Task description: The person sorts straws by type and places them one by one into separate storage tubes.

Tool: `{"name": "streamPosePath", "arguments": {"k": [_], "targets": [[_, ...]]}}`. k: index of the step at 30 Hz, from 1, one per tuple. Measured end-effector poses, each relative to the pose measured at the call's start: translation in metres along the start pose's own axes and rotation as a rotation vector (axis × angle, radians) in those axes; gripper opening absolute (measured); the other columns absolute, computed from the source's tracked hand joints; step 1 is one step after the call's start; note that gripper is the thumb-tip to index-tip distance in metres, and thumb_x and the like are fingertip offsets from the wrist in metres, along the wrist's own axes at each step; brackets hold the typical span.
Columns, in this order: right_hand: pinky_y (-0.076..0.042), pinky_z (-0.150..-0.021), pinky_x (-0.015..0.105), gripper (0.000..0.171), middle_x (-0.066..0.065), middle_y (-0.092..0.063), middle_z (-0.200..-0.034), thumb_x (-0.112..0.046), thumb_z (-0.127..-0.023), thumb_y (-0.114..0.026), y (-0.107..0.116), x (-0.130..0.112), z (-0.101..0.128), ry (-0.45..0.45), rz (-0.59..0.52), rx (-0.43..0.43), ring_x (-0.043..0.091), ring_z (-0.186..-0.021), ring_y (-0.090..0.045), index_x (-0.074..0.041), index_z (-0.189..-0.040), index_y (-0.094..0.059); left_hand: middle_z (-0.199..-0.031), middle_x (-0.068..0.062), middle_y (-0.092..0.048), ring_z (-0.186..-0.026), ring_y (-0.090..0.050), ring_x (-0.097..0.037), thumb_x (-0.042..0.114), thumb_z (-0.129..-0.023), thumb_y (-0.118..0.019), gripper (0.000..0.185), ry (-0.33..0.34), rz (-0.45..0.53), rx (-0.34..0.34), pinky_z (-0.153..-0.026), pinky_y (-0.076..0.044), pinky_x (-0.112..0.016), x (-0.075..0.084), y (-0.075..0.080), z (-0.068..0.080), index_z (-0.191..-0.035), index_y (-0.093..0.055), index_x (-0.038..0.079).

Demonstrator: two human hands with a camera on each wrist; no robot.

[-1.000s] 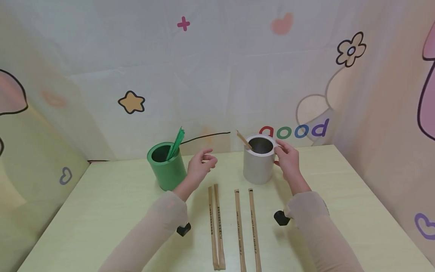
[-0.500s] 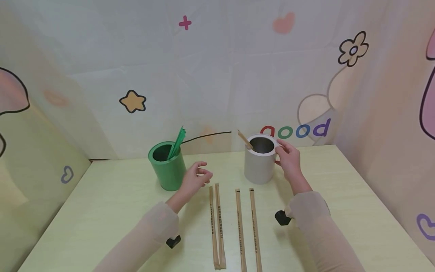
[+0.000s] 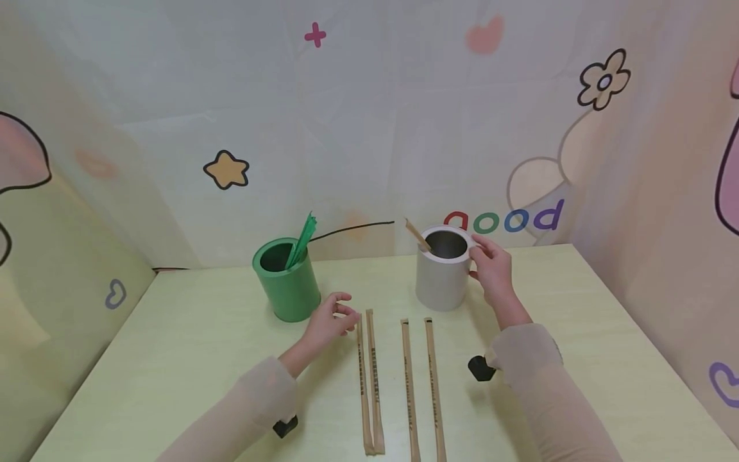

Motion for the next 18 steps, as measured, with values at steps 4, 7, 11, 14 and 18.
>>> {"name": "streamPosePath", "arguments": {"k": [4, 7, 11, 14, 18], "targets": [[-0.044, -0.082, 0.037, 0.047, -0.013, -0.050, -0.096, -0.022, -0.090, -0.042, 0.001, 0.000, 0.000, -0.004, -0.010, 0.001, 0.001, -0.087, -0.047, -0.010, -0.135, -0.035, -0.094, -0.008, -0.059, -0.067, -0.059, -0.013, 0.018, -0.082, -0.061, 0.045, 0.020, -0.017, -0.037, -0.057, -0.048, -0.026, -0.007, -0.004, 0.003, -0.122, -0.043, 0.006], [-0.046, -0.079, 0.033, 0.047, -0.012, -0.050, -0.096, -0.022, -0.090, -0.042, 0.001, 0.001, 0.000, -0.008, -0.016, 0.001, 0.001, -0.087, -0.047, -0.009, -0.135, -0.035, -0.093, -0.007, -0.059, -0.066, -0.058, -0.013, 0.019, -0.081, -0.063, 0.046, 0.027, -0.050, -0.062, -0.055, -0.047, -0.026, -0.011, -0.007, 0.006, -0.121, -0.043, 0.006], [-0.046, -0.079, 0.033, 0.048, -0.011, -0.050, -0.097, -0.022, -0.090, -0.042, 0.001, 0.001, -0.001, -0.008, -0.010, 0.003, 0.001, -0.087, -0.047, -0.010, -0.135, -0.035, -0.090, -0.006, -0.059, -0.065, -0.057, -0.012, 0.020, -0.080, -0.064, 0.046, 0.027, -0.115, -0.089, -0.055, -0.047, -0.025, -0.015, -0.010, 0.011, -0.120, -0.044, 0.007], [-0.045, -0.080, 0.035, 0.048, -0.010, -0.050, -0.098, -0.021, -0.090, -0.042, 0.001, 0.001, -0.002, -0.008, -0.010, 0.003, 0.001, -0.087, -0.047, -0.009, -0.136, -0.035, -0.089, -0.005, -0.059, -0.064, -0.055, -0.011, 0.019, -0.079, -0.065, 0.046, 0.015, -0.160, -0.104, -0.055, -0.046, -0.024, -0.017, -0.012, 0.014, -0.119, -0.045, 0.007], [-0.045, -0.081, 0.035, 0.048, -0.009, -0.050, -0.099, -0.022, -0.090, -0.042, 0.001, 0.002, -0.002, -0.011, -0.007, 0.001, 0.001, -0.087, -0.047, -0.010, -0.136, -0.034, -0.084, -0.003, -0.059, -0.060, -0.053, -0.010, 0.018, -0.078, -0.066, 0.046, 0.000, -0.232, -0.110, -0.053, -0.044, -0.022, -0.018, -0.015, 0.018, -0.118, -0.045, 0.006]]}}
Point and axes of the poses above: each hand's wrist, its own z-axis away from the middle knuckle, its own y-axis out of the back of the hand, x = y × z, the point moved 3 cm from there along -z, towards the middle knuckle
